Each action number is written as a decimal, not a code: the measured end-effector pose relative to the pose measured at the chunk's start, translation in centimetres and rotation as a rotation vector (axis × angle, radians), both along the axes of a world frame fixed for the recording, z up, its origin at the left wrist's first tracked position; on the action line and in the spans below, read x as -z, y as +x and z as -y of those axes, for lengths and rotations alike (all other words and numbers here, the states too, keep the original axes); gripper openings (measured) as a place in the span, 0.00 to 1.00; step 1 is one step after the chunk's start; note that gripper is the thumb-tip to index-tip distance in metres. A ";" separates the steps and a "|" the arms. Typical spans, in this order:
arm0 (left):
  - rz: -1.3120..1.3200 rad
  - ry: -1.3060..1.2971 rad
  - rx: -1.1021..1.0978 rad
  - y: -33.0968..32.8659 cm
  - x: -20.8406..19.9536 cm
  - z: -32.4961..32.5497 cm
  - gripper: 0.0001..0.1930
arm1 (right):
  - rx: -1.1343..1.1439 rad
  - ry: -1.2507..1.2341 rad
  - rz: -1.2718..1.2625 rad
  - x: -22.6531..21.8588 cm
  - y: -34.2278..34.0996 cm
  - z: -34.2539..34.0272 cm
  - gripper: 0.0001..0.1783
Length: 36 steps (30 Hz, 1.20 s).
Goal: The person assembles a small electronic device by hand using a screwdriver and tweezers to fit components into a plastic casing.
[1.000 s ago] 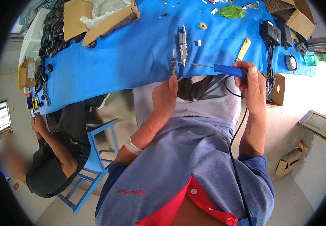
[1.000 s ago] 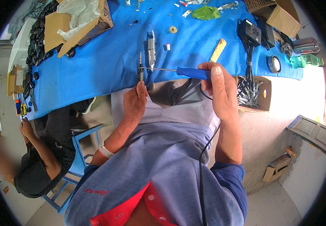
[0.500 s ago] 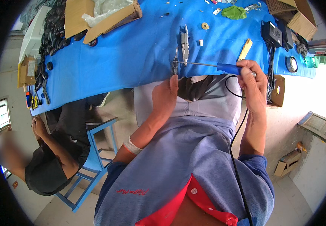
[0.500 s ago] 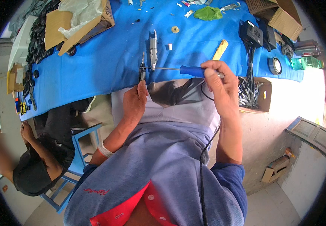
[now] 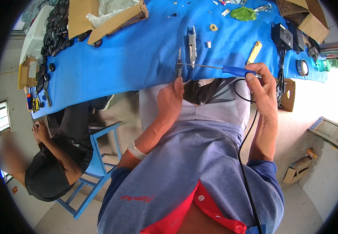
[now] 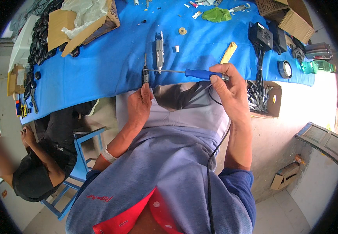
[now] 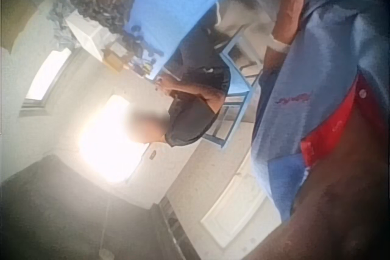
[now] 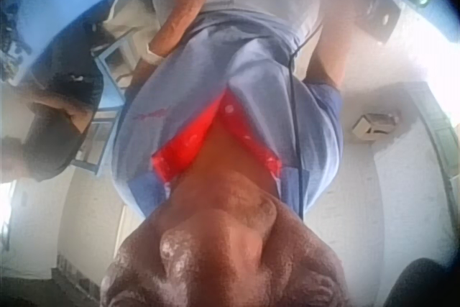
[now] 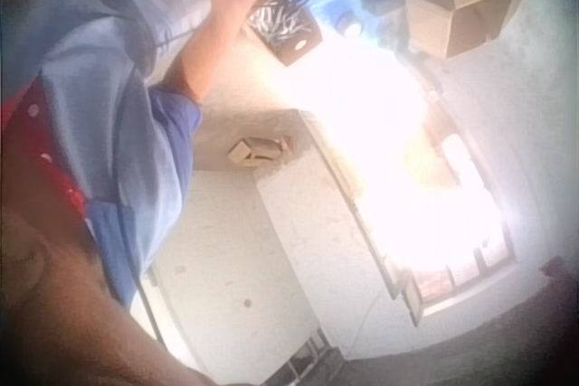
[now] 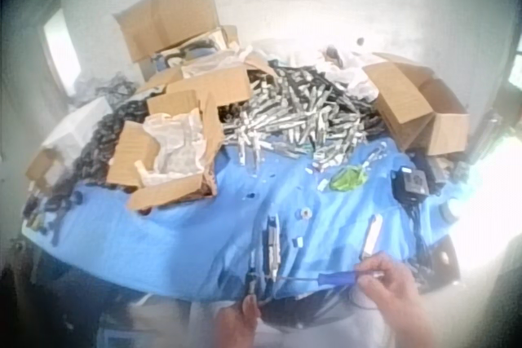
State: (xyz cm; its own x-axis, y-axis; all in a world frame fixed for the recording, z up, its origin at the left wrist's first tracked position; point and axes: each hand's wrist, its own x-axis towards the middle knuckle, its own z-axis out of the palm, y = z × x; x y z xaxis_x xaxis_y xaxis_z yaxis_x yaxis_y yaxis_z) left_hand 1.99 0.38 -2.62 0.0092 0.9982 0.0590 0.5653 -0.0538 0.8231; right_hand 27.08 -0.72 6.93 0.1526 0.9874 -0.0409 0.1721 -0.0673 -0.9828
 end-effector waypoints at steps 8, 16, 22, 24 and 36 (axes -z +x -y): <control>-0.046 -0.051 -0.023 0.0 0.1 0.0 0.28 | 0.070 -0.124 -0.022 0.2 -0.4 -0.4 0.28; -0.071 -0.134 -0.001 -0.1 -0.8 0.0 0.28 | -0.018 -0.071 0.024 0.3 0.0 -0.1 0.19; -0.058 -0.151 -0.017 -0.1 -0.8 -0.1 0.27 | 0.032 -0.071 -0.146 0.4 0.0 -0.4 0.20; -0.074 -0.164 -0.019 -0.1 -0.8 -0.1 0.27 | 0.058 -0.077 -0.210 0.7 -0.2 -0.6 0.27; -0.007 -0.237 -0.018 -0.1 -1.5 0.0 0.29 | 0.037 -0.266 -0.146 0.7 -0.2 -0.6 0.22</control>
